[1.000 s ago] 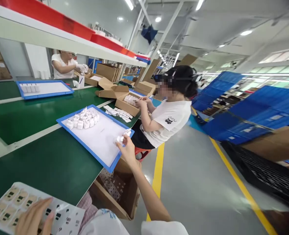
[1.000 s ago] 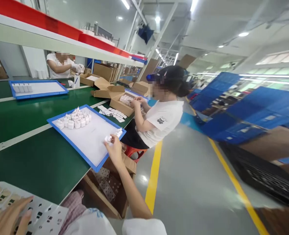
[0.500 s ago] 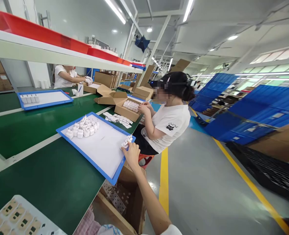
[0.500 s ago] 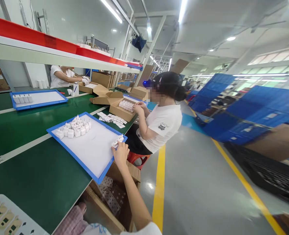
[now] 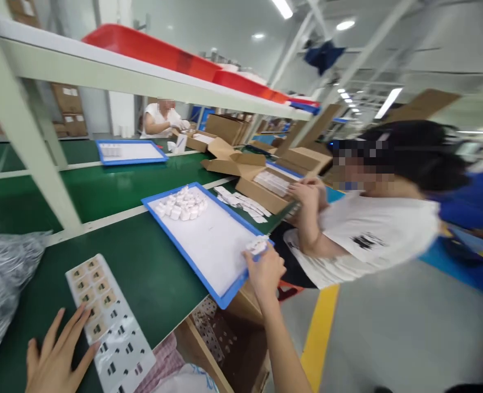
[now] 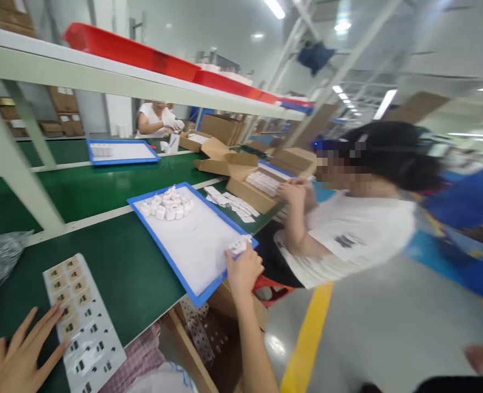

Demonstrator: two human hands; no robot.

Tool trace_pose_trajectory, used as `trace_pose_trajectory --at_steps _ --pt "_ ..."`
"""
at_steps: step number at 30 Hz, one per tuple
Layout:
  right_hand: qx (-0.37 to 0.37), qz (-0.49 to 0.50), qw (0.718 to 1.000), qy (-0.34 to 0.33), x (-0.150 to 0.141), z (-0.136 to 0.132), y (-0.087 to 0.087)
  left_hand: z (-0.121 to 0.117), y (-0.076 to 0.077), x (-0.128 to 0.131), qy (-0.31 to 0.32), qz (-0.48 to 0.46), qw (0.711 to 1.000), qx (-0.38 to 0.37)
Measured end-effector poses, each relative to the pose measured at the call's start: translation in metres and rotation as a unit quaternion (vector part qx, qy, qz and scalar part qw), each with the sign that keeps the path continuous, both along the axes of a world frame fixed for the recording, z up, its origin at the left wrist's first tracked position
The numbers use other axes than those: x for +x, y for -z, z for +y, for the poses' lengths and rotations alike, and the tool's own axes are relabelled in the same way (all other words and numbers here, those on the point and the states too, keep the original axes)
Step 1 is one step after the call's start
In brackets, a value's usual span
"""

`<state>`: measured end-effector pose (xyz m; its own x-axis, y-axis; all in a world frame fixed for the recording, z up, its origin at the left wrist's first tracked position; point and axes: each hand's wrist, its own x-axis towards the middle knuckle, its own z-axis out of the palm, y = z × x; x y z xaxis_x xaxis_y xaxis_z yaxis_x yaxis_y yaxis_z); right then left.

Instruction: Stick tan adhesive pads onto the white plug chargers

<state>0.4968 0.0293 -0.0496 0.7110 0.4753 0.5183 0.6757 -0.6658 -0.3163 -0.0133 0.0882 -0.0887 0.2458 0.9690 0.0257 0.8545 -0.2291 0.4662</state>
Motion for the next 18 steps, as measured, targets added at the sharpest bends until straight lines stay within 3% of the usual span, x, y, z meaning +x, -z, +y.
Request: trace_pose_trajectory --at_steps 2,4,6,8,14,18 --pt "0.013 -0.015 0.997 -0.078 -0.028 0.006 -0.005 0.0 -0.003 0.004 0.016 0.019 0.999 -0.031" --pt "0.004 -0.023 0.979 -0.205 -0.059 0.02 -0.011 0.0 -0.007 0.006 0.021 0.035 0.997 -0.059" --pt "-0.02 -0.027 0.945 -0.324 -0.084 0.044 -0.018 -0.001 -0.011 0.008 0.013 0.039 0.998 -0.057" --pt "-0.045 -0.033 0.919 -0.389 -0.093 0.08 -0.029 -0.003 -0.013 0.009 0.005 0.031 0.999 -0.037" --pt "-0.121 -0.052 0.916 -0.38 -0.064 0.199 -0.054 -0.008 -0.015 0.014 0.002 -0.012 1.0 0.002" --pt "-0.152 -0.066 0.917 -0.362 -0.068 0.22 -0.046 -0.006 -0.011 0.012 -0.03 -0.04 0.999 0.022"
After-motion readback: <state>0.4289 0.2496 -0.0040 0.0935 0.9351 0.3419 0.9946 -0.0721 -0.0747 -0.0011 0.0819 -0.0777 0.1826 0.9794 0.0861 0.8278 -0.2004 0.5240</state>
